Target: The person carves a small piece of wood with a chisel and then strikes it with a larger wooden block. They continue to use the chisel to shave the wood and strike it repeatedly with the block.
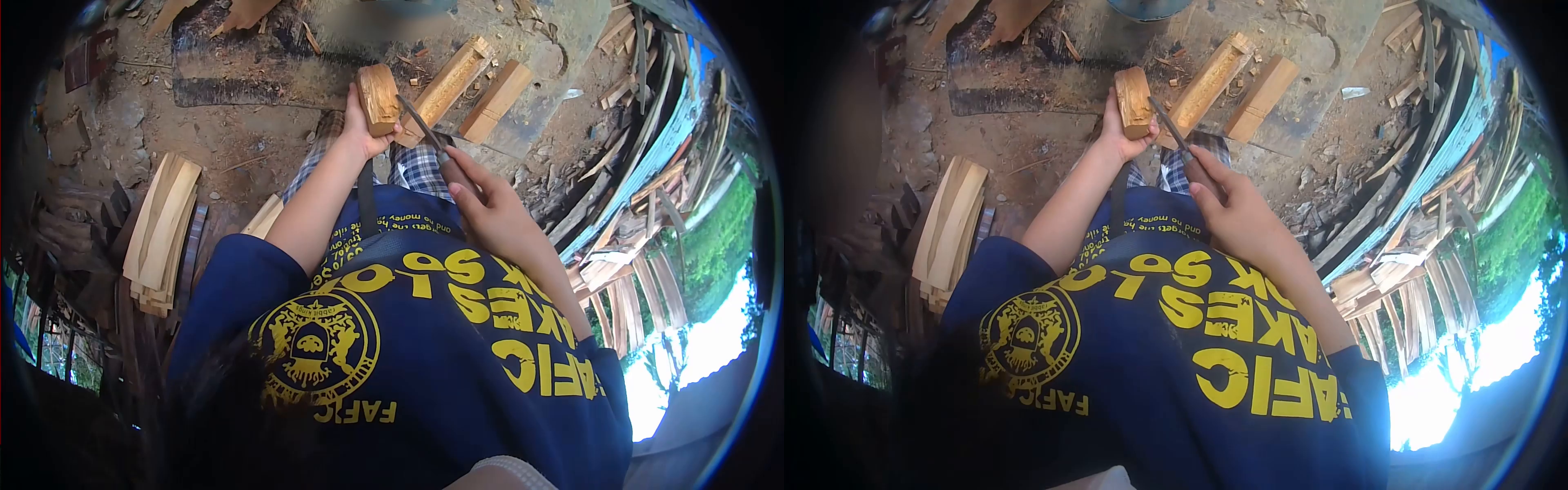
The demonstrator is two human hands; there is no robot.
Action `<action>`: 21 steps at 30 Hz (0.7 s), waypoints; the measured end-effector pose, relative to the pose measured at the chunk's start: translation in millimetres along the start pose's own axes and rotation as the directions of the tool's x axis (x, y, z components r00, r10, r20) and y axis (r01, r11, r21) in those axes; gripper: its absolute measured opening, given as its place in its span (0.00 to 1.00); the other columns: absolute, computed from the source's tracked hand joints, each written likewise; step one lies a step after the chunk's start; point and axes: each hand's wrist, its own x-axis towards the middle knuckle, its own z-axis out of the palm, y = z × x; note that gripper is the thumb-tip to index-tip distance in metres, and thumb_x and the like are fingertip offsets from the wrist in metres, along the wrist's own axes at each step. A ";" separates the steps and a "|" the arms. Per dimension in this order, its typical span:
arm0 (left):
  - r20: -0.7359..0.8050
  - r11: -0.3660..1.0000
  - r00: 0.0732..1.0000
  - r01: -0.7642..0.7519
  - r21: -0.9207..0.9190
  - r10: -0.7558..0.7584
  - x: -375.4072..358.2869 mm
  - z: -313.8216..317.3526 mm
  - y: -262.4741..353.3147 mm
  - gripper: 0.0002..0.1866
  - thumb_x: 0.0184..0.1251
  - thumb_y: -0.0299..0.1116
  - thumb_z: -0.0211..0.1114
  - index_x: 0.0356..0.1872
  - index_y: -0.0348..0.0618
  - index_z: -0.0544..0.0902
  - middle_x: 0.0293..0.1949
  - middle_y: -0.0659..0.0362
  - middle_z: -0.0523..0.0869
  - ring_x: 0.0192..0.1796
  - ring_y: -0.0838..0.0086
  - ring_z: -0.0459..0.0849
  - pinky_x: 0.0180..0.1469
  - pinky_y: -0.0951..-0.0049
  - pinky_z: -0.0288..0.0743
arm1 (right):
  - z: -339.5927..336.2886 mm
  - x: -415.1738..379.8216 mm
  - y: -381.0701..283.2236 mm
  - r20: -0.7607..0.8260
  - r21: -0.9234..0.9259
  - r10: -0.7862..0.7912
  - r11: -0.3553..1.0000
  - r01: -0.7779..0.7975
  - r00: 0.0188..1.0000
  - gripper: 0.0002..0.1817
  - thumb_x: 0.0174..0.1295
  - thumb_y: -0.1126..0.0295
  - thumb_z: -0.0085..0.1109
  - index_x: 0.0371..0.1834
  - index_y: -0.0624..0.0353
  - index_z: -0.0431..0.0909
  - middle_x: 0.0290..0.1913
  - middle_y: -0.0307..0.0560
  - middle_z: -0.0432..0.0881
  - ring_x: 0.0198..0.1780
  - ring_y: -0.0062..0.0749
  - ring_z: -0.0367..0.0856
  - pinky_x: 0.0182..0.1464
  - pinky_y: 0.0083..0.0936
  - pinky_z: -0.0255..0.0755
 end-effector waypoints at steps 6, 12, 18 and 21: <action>-0.058 1.000 0.998 0.006 -0.019 -0.007 -0.1 11.4 0.4 0.43 0.62 0.80 0.36 0.55 0.52 0.77 0.46 0.57 0.78 0.41 0.66 0.75 0.35 0.67 0.74 | 1.2 22.8 -24.6 -0.006 -0.031 0.106 0.994 -0.107 0.994 0.30 0.72 0.64 0.50 0.76 0.52 0.58 0.29 0.45 0.80 0.20 0.26 0.79 0.20 0.25 0.75; -0.028 0.991 0.998 0.047 -0.122 -0.051 -1.0 17.7 0.5 0.44 0.62 0.80 0.35 0.55 0.53 0.77 0.48 0.57 0.79 0.43 0.66 0.76 0.36 0.66 0.75 | -5.7 41.2 -40.7 -0.001 -0.024 0.170 0.985 -0.170 0.985 0.30 0.73 0.61 0.48 0.77 0.48 0.57 0.22 0.41 0.74 0.17 0.25 0.77 0.18 0.23 0.73; -0.074 0.999 0.997 0.023 -0.024 -0.025 -1.5 13.9 2.7 0.44 0.62 0.80 0.34 0.54 0.52 0.78 0.46 0.57 0.79 0.41 0.66 0.76 0.35 0.68 0.75 | -22.5 15.5 -34.9 0.075 0.062 0.200 0.977 -0.204 0.977 0.30 0.73 0.61 0.49 0.77 0.49 0.56 0.20 0.39 0.73 0.17 0.24 0.76 0.17 0.22 0.70; -0.042 0.997 0.998 0.038 -0.060 -0.041 0.4 13.5 2.2 0.44 0.62 0.80 0.35 0.54 0.51 0.78 0.46 0.57 0.79 0.41 0.66 0.76 0.33 0.68 0.75 | -28.4 3.9 -30.9 0.129 0.093 0.169 0.979 -0.182 0.977 0.30 0.73 0.63 0.49 0.77 0.51 0.56 0.20 0.37 0.72 0.16 0.23 0.75 0.17 0.21 0.69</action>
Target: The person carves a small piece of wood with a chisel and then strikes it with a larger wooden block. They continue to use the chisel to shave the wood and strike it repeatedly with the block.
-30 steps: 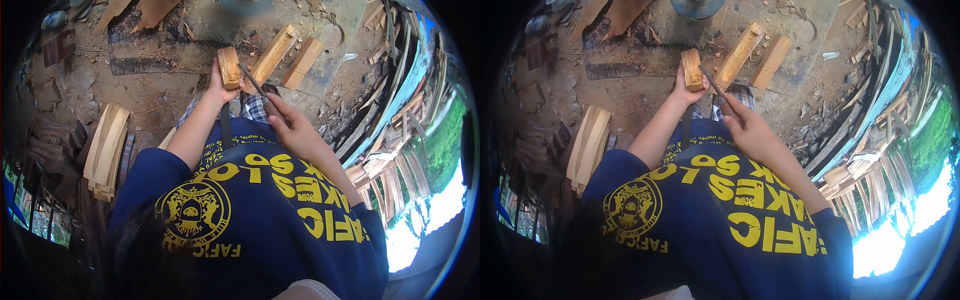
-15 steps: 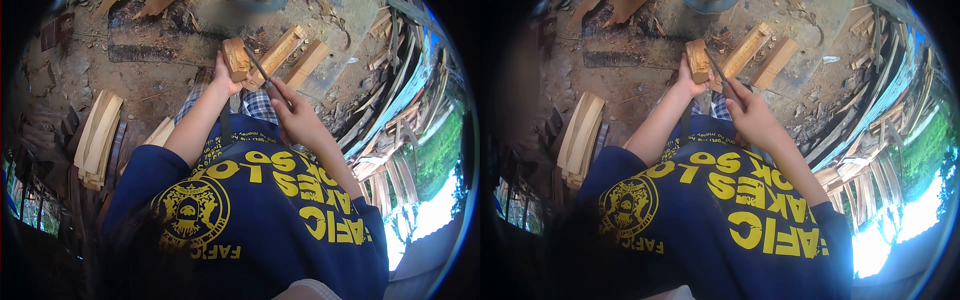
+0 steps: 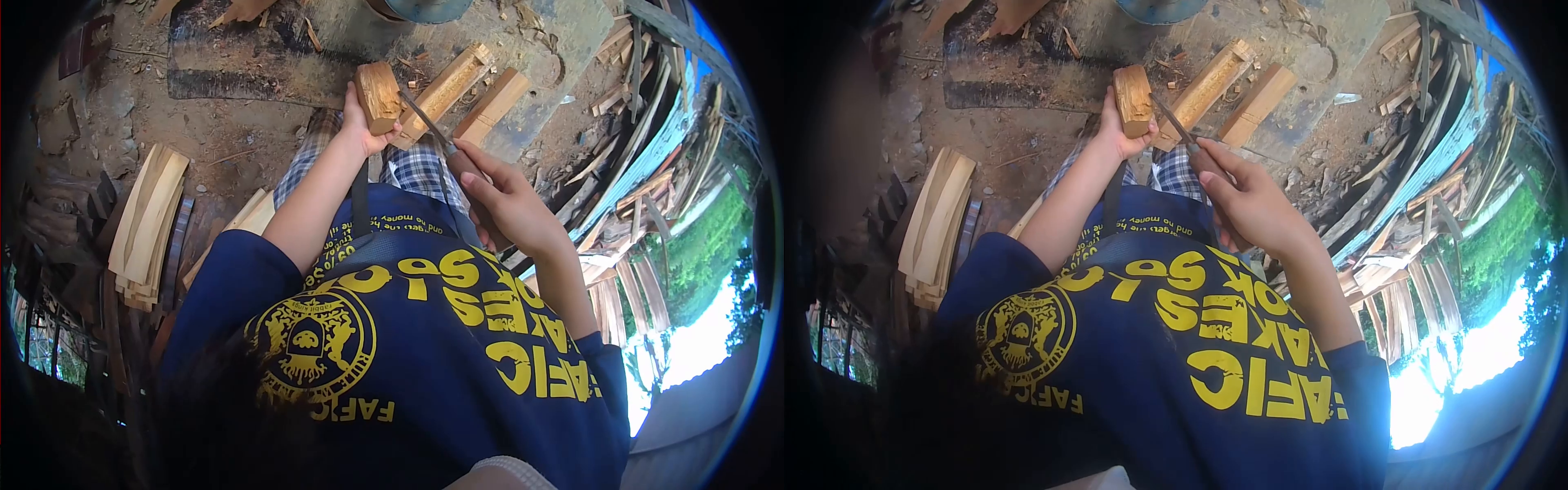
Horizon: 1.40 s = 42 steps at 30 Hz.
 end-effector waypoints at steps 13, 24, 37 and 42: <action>0.021 0.998 0.998 0.062 -0.006 -0.061 4.1 -8.6 3.2 0.45 0.61 0.80 0.35 0.54 0.51 0.77 0.46 0.57 0.79 0.42 0.65 0.77 0.33 0.68 0.75 | 1.6 4.7 -17.3 -0.022 -0.119 0.051 0.991 -0.054 0.998 0.30 0.73 0.61 0.49 0.77 0.49 0.58 0.19 0.38 0.72 0.16 0.23 0.75 0.18 0.21 0.69; 0.210 0.949 0.966 0.201 -0.242 -0.151 19.6 -13.0 9.0 0.45 0.63 0.79 0.31 0.56 0.53 0.77 0.49 0.56 0.81 0.44 0.65 0.77 0.35 0.67 0.74 | 19.7 59.9 -31.4 -0.063 -0.146 -0.063 0.988 0.053 0.996 0.30 0.72 0.62 0.47 0.78 0.47 0.56 0.20 0.39 0.73 0.17 0.25 0.76 0.18 0.24 0.72; 0.203 0.978 0.960 0.206 -0.041 -0.194 -6.4 -26.9 23.8 0.38 0.70 0.70 0.40 0.54 0.42 0.76 0.44 0.51 0.81 0.42 0.64 0.80 0.34 0.67 0.79 | 6.9 94.2 -34.0 -0.049 0.002 -0.067 0.998 0.068 0.997 0.32 0.72 0.63 0.50 0.78 0.50 0.55 0.28 0.42 0.74 0.19 0.26 0.75 0.19 0.24 0.72; 0.362 0.884 0.866 0.429 -0.185 -0.345 -19.9 -27.5 36.0 0.30 0.76 0.52 0.48 0.55 0.28 0.71 0.50 0.40 0.76 0.48 0.54 0.80 0.39 0.64 0.88 | 1.3 51.8 -3.2 -0.194 0.193 -0.041 0.978 0.079 0.980 0.32 0.71 0.64 0.51 0.78 0.47 0.56 0.29 0.42 0.74 0.19 0.26 0.75 0.18 0.23 0.70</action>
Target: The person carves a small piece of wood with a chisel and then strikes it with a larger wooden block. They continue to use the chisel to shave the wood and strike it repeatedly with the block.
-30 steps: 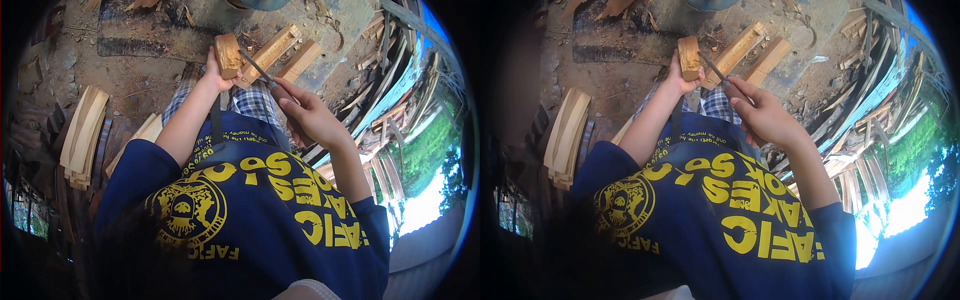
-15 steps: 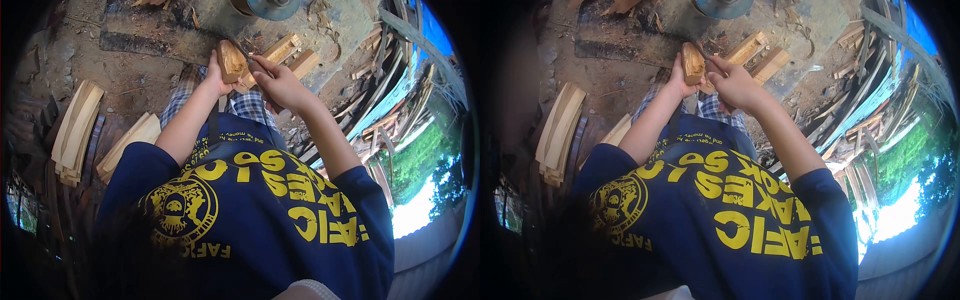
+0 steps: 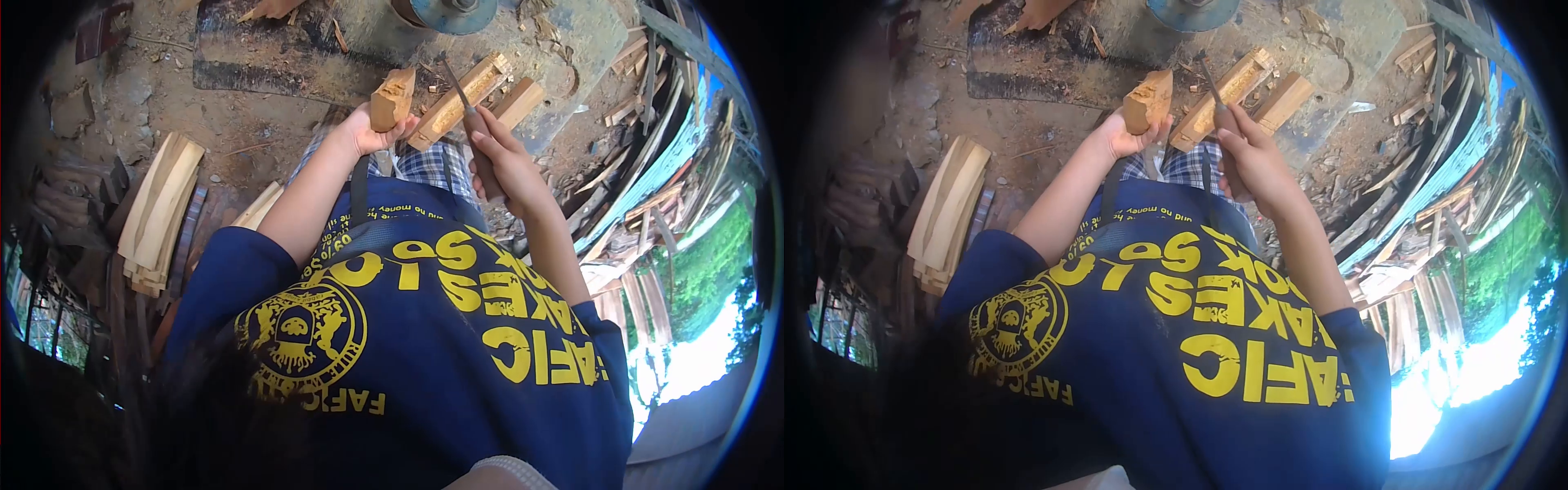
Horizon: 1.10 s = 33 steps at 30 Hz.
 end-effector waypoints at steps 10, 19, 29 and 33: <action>-0.468 0.719 0.704 -0.087 0.690 0.534 -52.2 80.8 8.1 0.33 0.78 0.50 0.40 0.70 0.30 0.61 0.67 0.31 0.64 0.59 0.36 0.74 0.56 0.49 0.82 | -4.0 -14.7 55.3 -0.021 0.096 0.001 0.995 0.001 1.000 0.35 0.69 0.65 0.54 0.79 0.43 0.53 0.28 0.42 0.75 0.19 0.24 0.76 0.20 0.22 0.73; 0.662 -0.706 0.252 0.326 0.628 0.706 -6.8 89.6 22.7 0.23 0.74 0.49 0.51 0.51 0.36 0.77 0.59 0.43 0.73 0.58 0.46 0.74 0.63 0.51 0.65 | 18.2 -17.8 70.4 0.038 0.169 -0.139 0.977 0.130 0.990 0.32 0.72 0.63 0.51 0.78 0.46 0.55 0.26 0.40 0.75 0.19 0.22 0.76 0.22 0.23 0.74; 0.866 -0.740 0.085 0.565 0.366 0.493 51.4 51.5 1.7 0.16 0.71 0.46 0.56 0.42 0.43 0.78 0.46 0.52 0.78 0.51 0.54 0.75 0.53 0.52 0.67 | 36.0 -9.5 80.4 0.034 0.124 -0.134 0.984 0.129 0.990 0.31 0.72 0.63 0.50 0.78 0.47 0.55 0.25 0.43 0.75 0.18 0.26 0.78 0.20 0.25 0.76; 0.808 -0.674 0.011 0.558 0.484 0.589 53.4 35.2 -4.0 0.18 0.73 0.47 0.52 0.41 0.43 0.80 0.44 0.52 0.81 0.50 0.53 0.77 0.52 0.48 0.68 | 40.1 -12.5 75.6 0.007 0.047 -0.125 0.991 0.124 0.992 0.31 0.72 0.62 0.49 0.78 0.46 0.54 0.25 0.44 0.75 0.18 0.27 0.79 0.20 0.26 0.77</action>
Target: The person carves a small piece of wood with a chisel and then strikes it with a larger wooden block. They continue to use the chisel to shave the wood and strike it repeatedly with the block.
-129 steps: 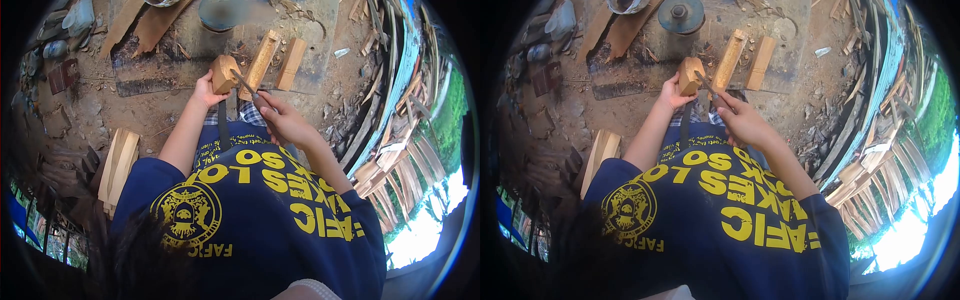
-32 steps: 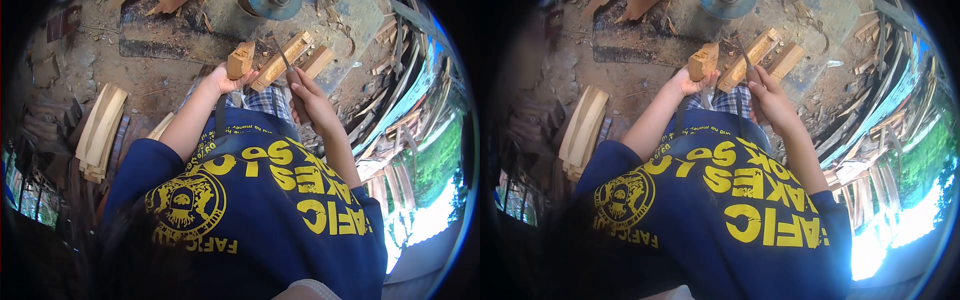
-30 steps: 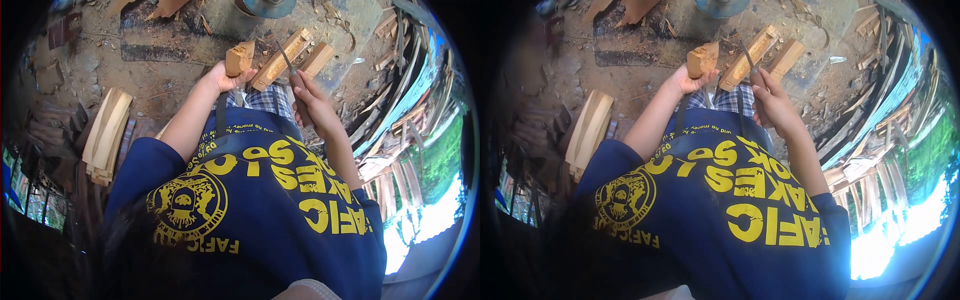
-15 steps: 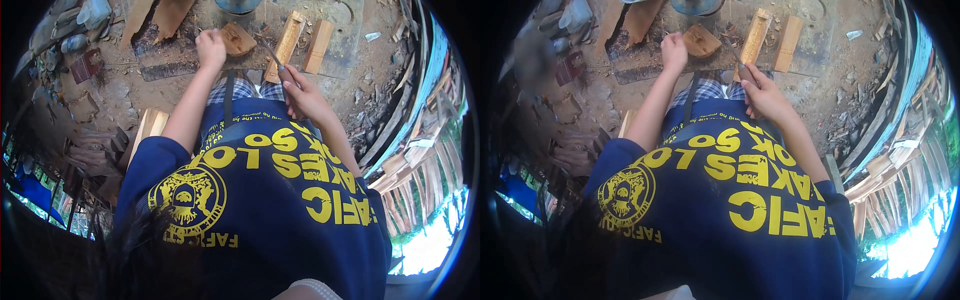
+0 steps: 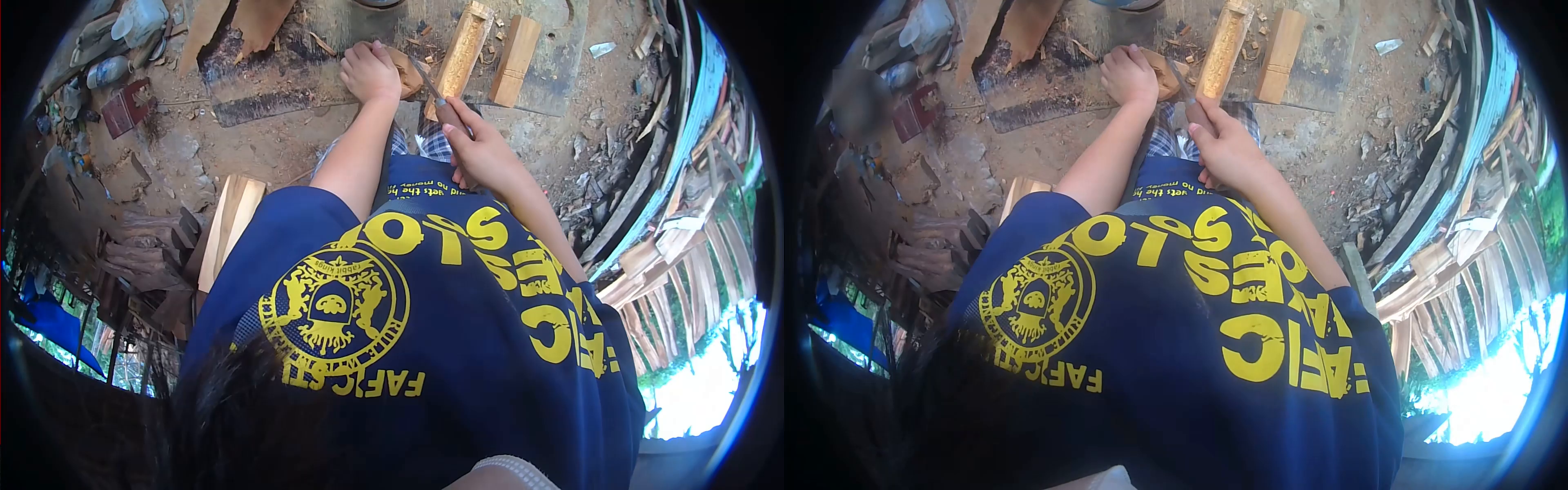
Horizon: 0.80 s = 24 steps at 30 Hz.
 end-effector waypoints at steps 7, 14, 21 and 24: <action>-0.035 0.995 0.998 0.061 0.075 -0.058 0.3 -0.5 6.3 0.18 0.72 0.45 0.48 0.41 0.44 0.81 0.43 0.53 0.82 0.50 0.55 0.78 0.52 0.51 0.67 | -4.7 -12.2 -15.6 -0.016 -0.146 0.069 0.987 -0.071 0.997 0.32 0.72 0.63 0.48 0.78 0.48 0.53 0.27 0.47 0.77 0.18 0.29 0.79 0.23 0.26 0.78; -0.146 0.997 0.989 0.003 0.072 0.007 -1.6 12.0 -1.2 0.13 0.67 0.43 0.53 0.36 0.45 0.79 0.38 0.55 0.80 0.44 0.58 0.77 0.51 0.52 0.63 | 8.9 -0.4 2.5 -0.087 -0.042 0.020 0.999 -0.024 0.996 0.31 0.72 0.63 0.50 0.77 0.52 0.56 0.30 0.44 0.78 0.23 0.24 0.78 0.25 0.24 0.78; -0.206 1.000 0.978 0.010 0.017 -0.006 -2.7 16.0 -4.1 0.12 0.64 0.42 0.56 0.34 0.46 0.80 0.37 0.55 0.80 0.43 0.58 0.77 0.51 0.53 0.64 | 2.0 -1.2 2.8 -0.163 -0.043 -0.056 0.998 0.050 0.985 0.29 0.72 0.64 0.51 0.75 0.54 0.60 0.38 0.46 0.81 0.25 0.24 0.78 0.26 0.26 0.78; -0.199 0.999 0.980 0.009 0.048 0.000 -3.2 14.2 -4.2 0.12 0.66 0.43 0.54 0.36 0.48 0.80 0.37 0.56 0.81 0.44 0.57 0.79 0.47 0.51 0.66 | 0.7 -3.0 -3.2 -0.106 -0.113 -0.054 0.993 0.041 0.993 0.29 0.72 0.64 0.50 0.76 0.52 0.59 0.32 0.44 0.79 0.23 0.25 0.78 0.24 0.25 0.77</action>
